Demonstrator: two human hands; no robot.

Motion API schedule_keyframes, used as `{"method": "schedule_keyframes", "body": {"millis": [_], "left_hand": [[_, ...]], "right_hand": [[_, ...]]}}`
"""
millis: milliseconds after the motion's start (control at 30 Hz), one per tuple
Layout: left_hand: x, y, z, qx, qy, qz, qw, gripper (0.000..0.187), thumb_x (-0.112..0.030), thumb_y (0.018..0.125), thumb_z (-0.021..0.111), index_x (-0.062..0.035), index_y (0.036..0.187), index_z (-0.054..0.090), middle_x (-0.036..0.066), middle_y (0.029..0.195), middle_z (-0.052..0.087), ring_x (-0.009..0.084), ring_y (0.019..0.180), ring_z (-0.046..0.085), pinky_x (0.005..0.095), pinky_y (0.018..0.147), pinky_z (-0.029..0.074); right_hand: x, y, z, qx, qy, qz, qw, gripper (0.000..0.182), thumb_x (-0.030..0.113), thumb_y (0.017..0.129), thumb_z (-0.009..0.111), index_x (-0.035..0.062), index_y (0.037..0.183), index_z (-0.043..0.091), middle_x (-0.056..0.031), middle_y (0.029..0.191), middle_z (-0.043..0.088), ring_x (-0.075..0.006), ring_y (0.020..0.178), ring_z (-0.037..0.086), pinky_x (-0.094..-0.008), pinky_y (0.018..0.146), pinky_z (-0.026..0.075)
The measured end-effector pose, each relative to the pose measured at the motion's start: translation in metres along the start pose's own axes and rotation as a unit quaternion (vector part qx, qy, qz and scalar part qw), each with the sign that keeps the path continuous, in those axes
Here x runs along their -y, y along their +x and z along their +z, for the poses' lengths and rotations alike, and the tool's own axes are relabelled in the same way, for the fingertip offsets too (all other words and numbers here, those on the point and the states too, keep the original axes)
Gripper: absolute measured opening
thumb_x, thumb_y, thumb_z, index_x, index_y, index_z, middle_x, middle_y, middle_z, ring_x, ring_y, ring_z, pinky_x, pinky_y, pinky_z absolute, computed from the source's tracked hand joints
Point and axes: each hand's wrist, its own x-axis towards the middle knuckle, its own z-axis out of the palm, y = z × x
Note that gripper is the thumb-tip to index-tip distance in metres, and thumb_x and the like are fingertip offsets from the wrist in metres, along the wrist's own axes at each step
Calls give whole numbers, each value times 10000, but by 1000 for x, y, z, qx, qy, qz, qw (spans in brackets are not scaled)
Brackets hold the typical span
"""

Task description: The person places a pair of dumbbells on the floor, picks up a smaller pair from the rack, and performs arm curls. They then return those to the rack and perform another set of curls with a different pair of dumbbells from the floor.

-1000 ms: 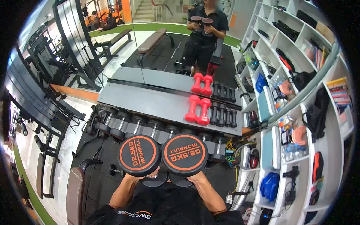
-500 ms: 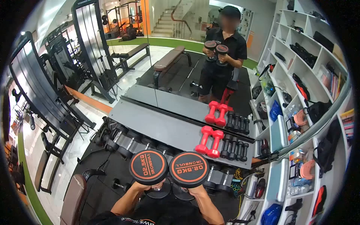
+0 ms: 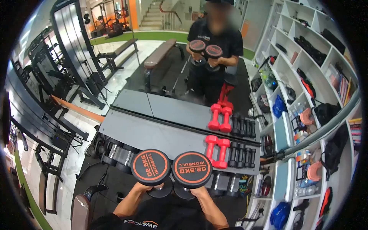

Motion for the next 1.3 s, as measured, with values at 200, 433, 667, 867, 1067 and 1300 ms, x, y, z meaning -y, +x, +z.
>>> {"method": "schedule_keyframes", "body": {"millis": [200, 433, 667, 867, 1067, 1300], "left_hand": [[-15, 41, -12, 8, -21, -45, 999, 178, -195, 996, 513, -50, 903, 559, 16, 583, 425, 129, 512, 411, 298, 524, 389], [-21, 90, -13, 48, -13, -71, 996, 229, -200, 1000, 518, -62, 822, 554, -5, 541, 412, 97, 457, 393, 261, 510, 384], [-4, 141, -19, 50, -40, -66, 996, 244, -92, 931, 593, -80, 702, 507, -25, 496, 378, 86, 409, 380, 275, 468, 422], [17, 173, -23, -14, -23, -157, 987, 235, -80, 874, 615, -91, 665, 509, -32, 491, 387, 86, 392, 374, 282, 448, 375], [51, 206, -36, -64, -36, -197, 978, 196, -64, 855, 624, -88, 701, 505, -23, 487, 389, 97, 378, 373, 292, 444, 374], [58, 245, -35, -126, -31, -202, 971, 272, -60, 834, 643, -79, 630, 464, 1, 470, 414, 110, 342, 399, 310, 357, 369]], "right_hand": [[-9, 27, -2, -44, -19, 1, 999, 57, 115, 951, 588, 65, 925, 588, -19, 660, 530, -114, 499, 469, -278, 499, 429], [12, 59, 0, -103, -32, 86, 990, 107, 131, 968, 539, 96, 868, 555, 7, 600, 463, -96, 475, 417, -260, 497, 387], [-17, 92, -23, -129, -29, 103, 986, 181, 143, 943, 590, 110, 776, 527, 28, 562, 420, -87, 462, 402, -261, 483, 375], [-35, 113, -41, -188, -3, 148, 971, 188, 126, 872, 691, 95, 768, 538, 40, 532, 408, -76, 427, 393, -261, 437, 349], [-36, 137, -49, -222, -40, 154, 962, 197, 97, 857, 704, 78, 777, 525, 42, 532, 419, -75, 412, 393, -267, 410, 336], [-58, 172, -79, -240, -66, 187, 950, 259, 206, 889, 713, 100, 722, 546, 42, 529, 446, -71, 416, 416, -256, 396, 341]]}}
